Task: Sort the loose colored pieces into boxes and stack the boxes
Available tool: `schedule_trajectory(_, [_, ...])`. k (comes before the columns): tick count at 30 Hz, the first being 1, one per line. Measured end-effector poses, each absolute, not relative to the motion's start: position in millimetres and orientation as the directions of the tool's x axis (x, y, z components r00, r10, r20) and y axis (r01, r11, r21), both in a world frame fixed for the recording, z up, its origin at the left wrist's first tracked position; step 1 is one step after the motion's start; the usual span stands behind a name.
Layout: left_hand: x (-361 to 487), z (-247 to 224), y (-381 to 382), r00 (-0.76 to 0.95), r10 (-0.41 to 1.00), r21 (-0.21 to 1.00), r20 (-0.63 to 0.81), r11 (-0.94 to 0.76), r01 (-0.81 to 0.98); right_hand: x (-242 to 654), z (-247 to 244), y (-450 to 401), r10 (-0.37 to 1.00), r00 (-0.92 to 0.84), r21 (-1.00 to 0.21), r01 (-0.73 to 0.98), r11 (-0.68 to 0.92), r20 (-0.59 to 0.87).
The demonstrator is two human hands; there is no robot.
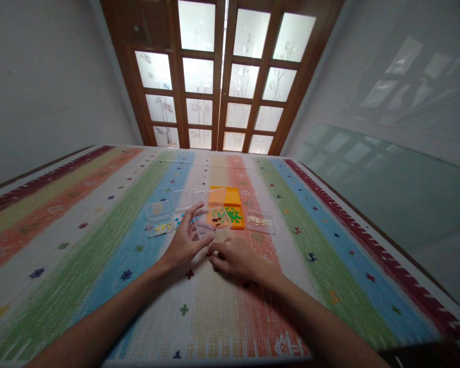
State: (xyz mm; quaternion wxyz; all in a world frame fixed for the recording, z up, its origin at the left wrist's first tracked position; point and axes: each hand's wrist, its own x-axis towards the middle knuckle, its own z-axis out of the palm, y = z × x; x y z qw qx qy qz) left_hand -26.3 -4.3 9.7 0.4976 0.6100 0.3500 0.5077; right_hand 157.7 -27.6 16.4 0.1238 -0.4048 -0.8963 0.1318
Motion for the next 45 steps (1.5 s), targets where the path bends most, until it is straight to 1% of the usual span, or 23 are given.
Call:
schedule_trajectory(5, [-25.8, 11.4, -6.2, 0.257, 0.934, 0.968, 0.248, -0.23, -0.099, 151.0, 17.1, -27.4, 0.761, -0.636, -0.211, 0.733, 0.647, 0.126])
schedule_trajectory(7, [-26.0, 11.6, -6.2, 0.26, 0.933, 0.967, 0.25, -0.228, -0.109, 150.3, 16.8, -26.8, 0.763, -0.631, -0.206, 0.735, 0.646, 0.139])
schedule_trajectory(8, [-26.0, 11.5, -6.1, 0.257, 0.933, 0.967, 0.25, -0.227, -0.116, 151.0, 16.9, -26.5, 0.754, -0.64, -0.226, 0.72, 0.656, 0.149])
schedule_trajectory(10, [-25.9, 10.9, -5.7, 0.25, 0.936, 0.967, 0.246, -0.218, -0.132, 154.7, 18.7, -25.9, 0.723, -0.669, -0.326, 0.654, 0.683, 0.174])
schedule_trajectory(12, [-25.7, 9.7, -4.8, 0.245, 0.94, 0.967, 0.236, -0.203, -0.151, 161.2, 22.6, -24.8, 0.702, -0.684, -0.487, 0.553, 0.676, 0.199])
schedule_trajectory(14, [-25.5, 8.1, -3.6, 0.25, 0.942, 0.969, 0.222, -0.185, -0.163, 168.8, 28.0, -22.9, 0.721, -0.657, -0.643, 0.456, 0.615, 0.223])
schedule_trajectory(15, [-25.4, 7.2, -3.1, 0.258, 0.941, 0.969, 0.218, -0.178, -0.17, 172.5, 30.8, -21.7, 0.746, -0.623, -0.7, 0.422, 0.576, 0.238])
schedule_trajectory(16, [-25.2, 6.2, -2.8, 0.272, 0.938, 0.969, 0.215, -0.171, -0.178, 175.8, 33.4, -20.4, 0.776, -0.577, -0.736, 0.403, 0.543, 0.257])
schedule_trajectory(18, [-24.3, 4.5, -3.3, 0.313, 0.926, 0.969, 0.21, -0.155, -0.193, 181.0, 37.5, -17.6, 0.829, -0.467, -0.759, 0.405, 0.51, 0.308])
schedule_trajectory(20, [-22.7, 2.9, -5.6, 0.363, 0.907, 0.968, 0.213, -0.146, -0.203, 184.0, 39.1, -15.4, 0.846, -0.39, -0.732, 0.442, 0.518, 0.364])
schedule_trajectory(22, [-20.8, 1.3, -9.2, 0.417, 0.882, 0.969, 0.22, -0.149, -0.197, 184.9, 37.9, -14.2, 0.841, -0.366, -0.681, 0.497, 0.538, 0.398])
schedule_trajectory(26, [-17.4, -4.0, -16.1, 0.52, 0.823, 0.97, 0.229, -0.149, -0.191, 182.2, 32.1, -14.7, 0.817, -0.421, -0.553, 0.601, 0.577, 0.394])
schedule_trajectory(29, [-16.0, -8.4, -18.0, 0.564, 0.795, 0.972, 0.225, -0.142, -0.188, 179.3, 30.4, -16.1, 0.787, -0.485, -0.473, 0.629, 0.617, 0.382])
schedule_trajectory(31, [-15.7, -9.3, -18.1, 0.565, 0.793, 0.972, 0.228, -0.153, -0.178, 178.9, 31.2, -16.7, 0.794, -0.478, -0.478, 0.634, 0.608, 0.375])
schedule_trajectory(35, [-17.3, -4.8, -16.5, 0.52, 0.819, 0.969, 0.241, -0.175, -0.173, 184.2, 35.4, -15.7, 0.846, -0.402, -0.559, 0.636, 0.533, 0.35])
schedule_trajectory(38, [-19.4, 0.4, -14.7, 0.485, 0.846, 0.975, 0.222, -0.174, -0.141, 190.8, 40.6, -13.6, 0.855, -0.386, -0.597, 0.612, 0.518, 0.347])
schedule_trajectory(41, [-20.5, 3.6, -12.8, 0.468, 0.858, 0.977, 0.213, -0.177, -0.121, 195.8, 46.4, -12.6, 0.855, -0.394, -0.588, 0.621, 0.518, 0.338])
schedule_trajectory(45, [-20.4, 3.3, -11.3, 0.459, 0.862, 0.977, 0.213, -0.173, -0.128, 197.7, 50.7, -15.2, 0.838, -0.468, -0.524, 0.657, 0.542, 0.279])
